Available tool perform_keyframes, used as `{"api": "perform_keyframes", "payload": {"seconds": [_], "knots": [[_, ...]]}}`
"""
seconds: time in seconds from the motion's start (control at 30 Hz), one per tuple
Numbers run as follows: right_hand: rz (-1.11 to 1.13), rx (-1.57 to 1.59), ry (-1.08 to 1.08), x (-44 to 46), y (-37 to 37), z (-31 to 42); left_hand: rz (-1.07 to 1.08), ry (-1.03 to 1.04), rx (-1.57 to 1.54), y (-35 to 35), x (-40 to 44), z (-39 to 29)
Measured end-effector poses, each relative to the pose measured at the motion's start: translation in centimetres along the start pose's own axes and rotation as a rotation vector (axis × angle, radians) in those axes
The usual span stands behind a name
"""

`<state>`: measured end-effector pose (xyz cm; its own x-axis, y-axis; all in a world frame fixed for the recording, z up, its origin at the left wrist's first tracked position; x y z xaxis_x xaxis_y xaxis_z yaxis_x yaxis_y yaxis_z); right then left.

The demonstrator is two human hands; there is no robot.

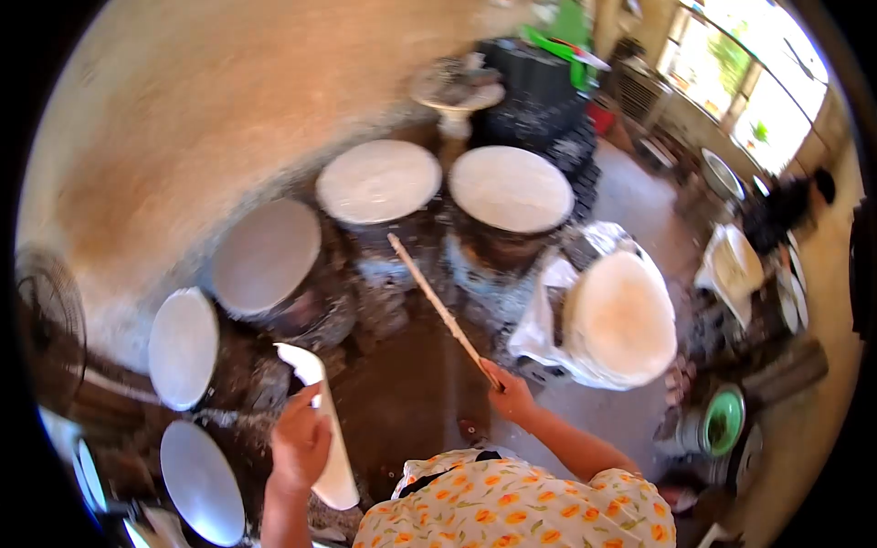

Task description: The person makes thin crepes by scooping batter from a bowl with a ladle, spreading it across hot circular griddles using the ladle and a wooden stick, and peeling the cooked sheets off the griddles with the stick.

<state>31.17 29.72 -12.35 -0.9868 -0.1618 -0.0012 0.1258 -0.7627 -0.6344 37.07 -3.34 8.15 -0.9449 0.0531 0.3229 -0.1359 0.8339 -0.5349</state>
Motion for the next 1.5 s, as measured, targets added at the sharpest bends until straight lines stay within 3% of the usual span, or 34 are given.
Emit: {"api": "perform_keyframes", "payload": {"seconds": [0.07, 0.13, 0.2, 0.33, 0.4, 0.43, 0.5, 0.6, 0.67, 0.73, 0.77, 0.83, 0.87, 0.93, 1.0, 1.07, 1.13, 1.27, 1.33, 1.4, 1.47, 1.5], "knots": [[-0.117, -0.036, 0.238, -2.1, -4.4, -5.4, 0.152, 0.092, -0.176, 7.1, 3.9, -4.8], [-0.303, -0.038, 0.305, -4.7, -8.3, -10.2, 0.263, 0.346, -0.268, 13.6, 6.8, -9.3], [-0.575, 0.006, 0.341, -8.9, -12.8, -14.7, 0.346, 0.468, -0.447, 18.8, 9.2, -13.5], [-0.797, 0.100, 0.587, -18.6, -18.0, -21.1, 0.137, 0.547, -0.634, 25.6, 13.9, -16.9], [-1.100, 0.146, 0.563, -24.2, -19.7, -23.1, 0.044, 0.443, -0.676, 29.8, 15.8, -16.9], [-1.123, 0.143, 0.582, -26.6, -19.7, -23.7, 0.070, 0.448, -0.690, 32.7, 16.2, -16.4], [-1.178, 0.105, 0.736, -31.5, -19.3, -24.0, 0.064, 0.182, -0.924, 39.4, 17.3, -12.2], [-1.167, 0.196, 0.975, -35.2, -18.0, -21.5, 0.031, 0.037, -1.041, 48.0, 17.3, -8.5], [-1.204, 0.142, 0.994, -37.5, -16.0, -22.2, 0.057, 0.020, -1.026, 53.1, 16.9, -5.6], [-1.224, 0.090, 1.009, -38.6, -14.9, -22.2, 0.123, -0.266, -0.809, 57.5, 16.1, -1.4], [-1.209, 0.082, 1.016, -38.3, -14.7, -21.8, 0.125, -0.270, -0.808, 57.7, 16.3, -0.9], [-1.161, 0.074, 1.022, -37.2, -14.8, -21.1, 0.471, -0.420, -0.469, 59.5, 15.7, 1.4], [-1.120, 0.070, 1.019, -36.0, -15.5, -20.7, 0.453, -0.438, -0.459, 59.0, 15.6, 2.3], [-1.020, 0.070, 0.999, -33.6, -16.5, -21.2, 0.345, -0.174, -0.379, 55.8, 16.2, 2.9], [-1.064, 0.192, 0.772, -29.9, -17.3, -22.6, 0.278, -0.141, -0.321, 50.7, 15.6, 4.4], [-0.936, 0.149, 0.606, -24.4, -18.6, -21.5, 0.187, -0.085, -0.199, 44.4, 13.8, 7.8], [-0.775, 0.141, 0.402, -17.6, -18.8, -20.2, 0.096, -0.256, -0.157, 37.0, 10.3, 11.9], [-0.456, 0.061, 0.288, -6.7, -16.8, -19.9, -0.228, -0.561, 0.068, 21.2, -2.5, 18.5], [-0.271, 0.019, 0.250, -1.1, -14.3, -17.9, -0.459, -0.797, 0.167, 13.8, -11.8, 19.6], [-0.229, -0.164, -0.081, 4.3, -11.7, -10.7, -0.669, -0.972, 0.068, 8.1, -23.2, 21.4], [-0.108, -0.082, -0.130, 7.9, -7.2, -9.6, -0.994, -1.025, 0.195, 4.5, -37.2, 21.9], [-0.013, -0.031, -0.123, 9.1, -5.1, -7.9, -1.156, -1.157, 0.131, 3.9, -40.5, 19.0]]}}
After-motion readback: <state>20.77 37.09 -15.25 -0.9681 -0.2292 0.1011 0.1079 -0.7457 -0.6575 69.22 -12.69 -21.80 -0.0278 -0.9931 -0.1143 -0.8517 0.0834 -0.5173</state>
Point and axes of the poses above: each hand's wrist, its own x-axis towards the middle knuckle, its own y-axis out of the palm, z = x × y, the point moved 8 cm from there along x, towards the middle knuckle, and after that the axes turned 12 degrees about -x, right-handed, at the moved point
